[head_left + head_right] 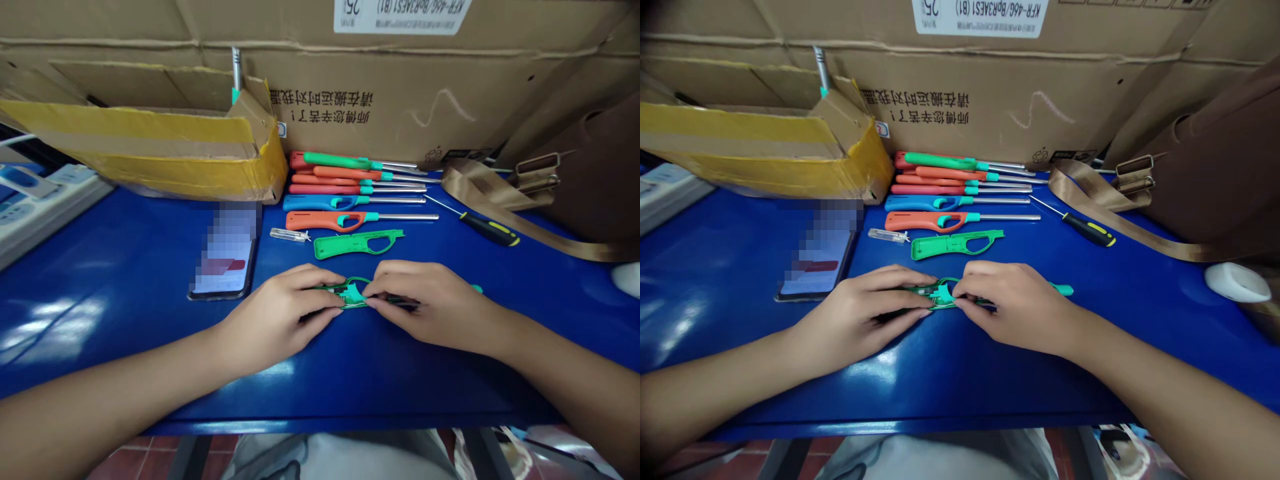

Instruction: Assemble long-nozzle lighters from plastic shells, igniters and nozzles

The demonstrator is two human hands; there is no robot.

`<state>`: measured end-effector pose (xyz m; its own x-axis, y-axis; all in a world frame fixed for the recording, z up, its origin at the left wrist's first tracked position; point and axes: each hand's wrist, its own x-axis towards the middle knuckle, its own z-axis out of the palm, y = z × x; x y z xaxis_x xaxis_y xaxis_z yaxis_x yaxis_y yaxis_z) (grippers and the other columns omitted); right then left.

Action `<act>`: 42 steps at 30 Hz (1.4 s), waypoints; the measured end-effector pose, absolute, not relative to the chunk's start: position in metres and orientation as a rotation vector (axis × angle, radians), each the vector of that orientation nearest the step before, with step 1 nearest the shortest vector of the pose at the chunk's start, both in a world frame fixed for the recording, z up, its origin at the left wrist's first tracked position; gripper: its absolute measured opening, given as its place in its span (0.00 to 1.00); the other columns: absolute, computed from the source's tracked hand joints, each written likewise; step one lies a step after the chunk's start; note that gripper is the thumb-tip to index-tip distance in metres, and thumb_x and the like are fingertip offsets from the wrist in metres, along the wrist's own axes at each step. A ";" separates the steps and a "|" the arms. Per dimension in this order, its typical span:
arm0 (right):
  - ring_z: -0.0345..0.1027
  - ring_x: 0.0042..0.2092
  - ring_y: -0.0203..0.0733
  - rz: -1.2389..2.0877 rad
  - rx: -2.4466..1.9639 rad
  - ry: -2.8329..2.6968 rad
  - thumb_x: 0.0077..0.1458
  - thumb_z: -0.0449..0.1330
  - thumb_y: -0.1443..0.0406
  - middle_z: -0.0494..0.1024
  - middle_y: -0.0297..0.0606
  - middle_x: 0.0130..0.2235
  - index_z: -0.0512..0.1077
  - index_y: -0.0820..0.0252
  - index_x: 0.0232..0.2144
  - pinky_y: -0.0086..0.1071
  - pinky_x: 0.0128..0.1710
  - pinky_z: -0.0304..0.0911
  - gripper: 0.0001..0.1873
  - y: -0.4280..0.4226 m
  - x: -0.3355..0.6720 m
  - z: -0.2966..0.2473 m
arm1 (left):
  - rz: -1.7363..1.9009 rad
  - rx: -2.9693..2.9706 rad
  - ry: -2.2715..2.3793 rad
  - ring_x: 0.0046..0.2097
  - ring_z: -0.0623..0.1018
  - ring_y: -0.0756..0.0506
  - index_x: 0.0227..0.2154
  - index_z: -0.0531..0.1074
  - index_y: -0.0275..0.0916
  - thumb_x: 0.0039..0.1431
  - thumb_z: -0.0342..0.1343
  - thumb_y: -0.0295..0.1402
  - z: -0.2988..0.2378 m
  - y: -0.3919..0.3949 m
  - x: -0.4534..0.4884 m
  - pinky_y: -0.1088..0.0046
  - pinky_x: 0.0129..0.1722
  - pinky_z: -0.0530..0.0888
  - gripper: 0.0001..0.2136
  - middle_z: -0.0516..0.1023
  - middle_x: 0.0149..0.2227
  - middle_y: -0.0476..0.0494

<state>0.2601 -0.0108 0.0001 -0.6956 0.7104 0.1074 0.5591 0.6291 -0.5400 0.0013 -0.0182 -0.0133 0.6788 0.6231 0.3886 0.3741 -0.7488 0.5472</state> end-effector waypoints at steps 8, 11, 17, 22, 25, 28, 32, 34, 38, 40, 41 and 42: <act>0.72 0.35 0.35 0.693 -1.025 -2.547 0.66 0.57 0.66 0.78 0.34 0.38 0.77 0.56 0.42 0.29 0.35 0.62 0.08 -0.011 0.261 -0.001 | 0.757 2.443 0.773 0.51 0.79 0.45 0.46 0.80 0.37 0.67 0.58 0.26 -0.015 -0.018 0.000 0.69 0.52 0.77 0.09 0.80 0.50 0.39; 0.71 0.36 0.35 0.692 -1.038 -2.540 0.65 0.57 0.67 0.78 0.34 0.38 0.77 0.56 0.41 0.28 0.35 0.62 0.08 -0.011 0.260 -0.001 | 0.757 2.444 0.780 0.52 0.79 0.45 0.44 0.80 0.36 0.67 0.58 0.26 -0.016 -0.018 0.001 0.69 0.53 0.77 0.08 0.80 0.50 0.39; 0.70 0.34 0.35 0.650 -1.035 -2.565 0.66 0.57 0.66 0.77 0.34 0.38 0.76 0.56 0.41 0.29 0.33 0.60 0.08 -0.010 0.261 0.002 | 0.782 2.491 0.785 0.53 0.78 0.44 0.45 0.79 0.36 0.66 0.60 0.32 -0.006 -0.006 -0.003 0.67 0.56 0.75 0.08 0.79 0.52 0.39; 0.70 0.35 0.36 0.634 -1.025 -2.584 0.66 0.56 0.67 0.77 0.35 0.37 0.76 0.57 0.39 0.30 0.34 0.61 0.08 -0.010 0.263 0.005 | 0.672 2.668 1.162 0.51 0.76 0.39 0.46 0.77 0.36 0.67 0.59 0.36 0.007 0.018 -0.023 0.58 0.54 0.73 0.11 0.81 0.47 0.40; 0.71 0.35 0.37 0.638 -1.042 -2.581 0.65 0.56 0.68 0.77 0.35 0.36 0.76 0.57 0.39 0.30 0.34 0.61 0.08 -0.010 0.265 0.005 | 0.506 2.722 1.371 0.50 0.75 0.37 0.49 0.76 0.34 0.66 0.59 0.33 0.006 0.030 -0.034 0.55 0.54 0.73 0.12 0.80 0.47 0.37; 0.70 0.34 0.37 0.648 -1.060 -2.577 0.65 0.56 0.68 0.77 0.34 0.35 0.76 0.56 0.39 0.31 0.34 0.61 0.08 -0.010 0.265 0.005 | 0.439 2.693 1.383 0.47 0.75 0.37 0.45 0.76 0.34 0.67 0.58 0.32 0.001 0.035 -0.038 0.57 0.50 0.74 0.09 0.78 0.43 0.37; 0.69 0.34 0.36 0.656 -1.051 -2.544 0.65 0.57 0.67 0.75 0.33 0.34 0.75 0.56 0.41 0.29 0.34 0.61 0.06 -0.009 0.264 0.005 | 0.460 2.635 1.316 0.45 0.76 0.40 0.42 0.76 0.35 0.69 0.54 0.31 0.001 0.031 -0.036 0.62 0.47 0.74 0.07 0.77 0.41 0.39; 0.67 0.33 0.35 0.663 -1.052 -2.513 0.64 0.58 0.68 0.74 0.33 0.34 0.73 0.56 0.41 0.28 0.33 0.60 0.05 -0.010 0.263 0.006 | 0.528 2.551 1.267 0.44 0.76 0.42 0.42 0.75 0.34 0.70 0.51 0.32 0.005 0.026 -0.032 0.64 0.47 0.74 0.09 0.77 0.42 0.40; 0.59 0.27 0.30 0.753 -1.056 -2.444 0.62 0.61 0.68 0.72 0.32 0.35 0.71 0.57 0.37 0.27 0.28 0.58 0.02 -0.012 0.264 0.006 | 0.626 2.148 1.159 0.40 0.76 0.46 0.42 0.75 0.36 0.72 0.49 0.37 0.016 0.009 -0.019 0.68 0.43 0.73 0.12 0.77 0.39 0.43; 0.56 0.26 0.29 0.833 -1.055 -2.404 0.62 0.61 0.67 0.72 0.33 0.37 0.71 0.57 0.35 0.27 0.27 0.57 0.02 -0.013 0.263 0.007 | 0.588 1.852 1.088 0.35 0.75 0.48 0.42 0.74 0.36 0.72 0.47 0.40 0.019 0.002 -0.013 0.72 0.37 0.73 0.14 0.75 0.34 0.47; 0.56 0.25 0.29 0.870 -1.062 -2.382 0.62 0.61 0.66 0.73 0.34 0.38 0.71 0.57 0.34 0.27 0.26 0.57 0.03 -0.014 0.262 0.007 | 0.562 1.743 1.054 0.33 0.74 0.49 0.40 0.73 0.35 0.72 0.47 0.41 0.020 -0.001 -0.010 0.73 0.35 0.73 0.15 0.73 0.32 0.49; 0.55 0.25 0.29 0.905 -1.078 -2.355 0.62 0.62 0.65 0.73 0.34 0.38 0.72 0.57 0.33 0.27 0.26 0.56 0.04 -0.014 0.261 0.007 | 0.550 1.664 1.027 0.32 0.72 0.50 0.38 0.73 0.35 0.72 0.47 0.41 0.020 -0.003 -0.007 0.75 0.34 0.72 0.16 0.71 0.30 0.50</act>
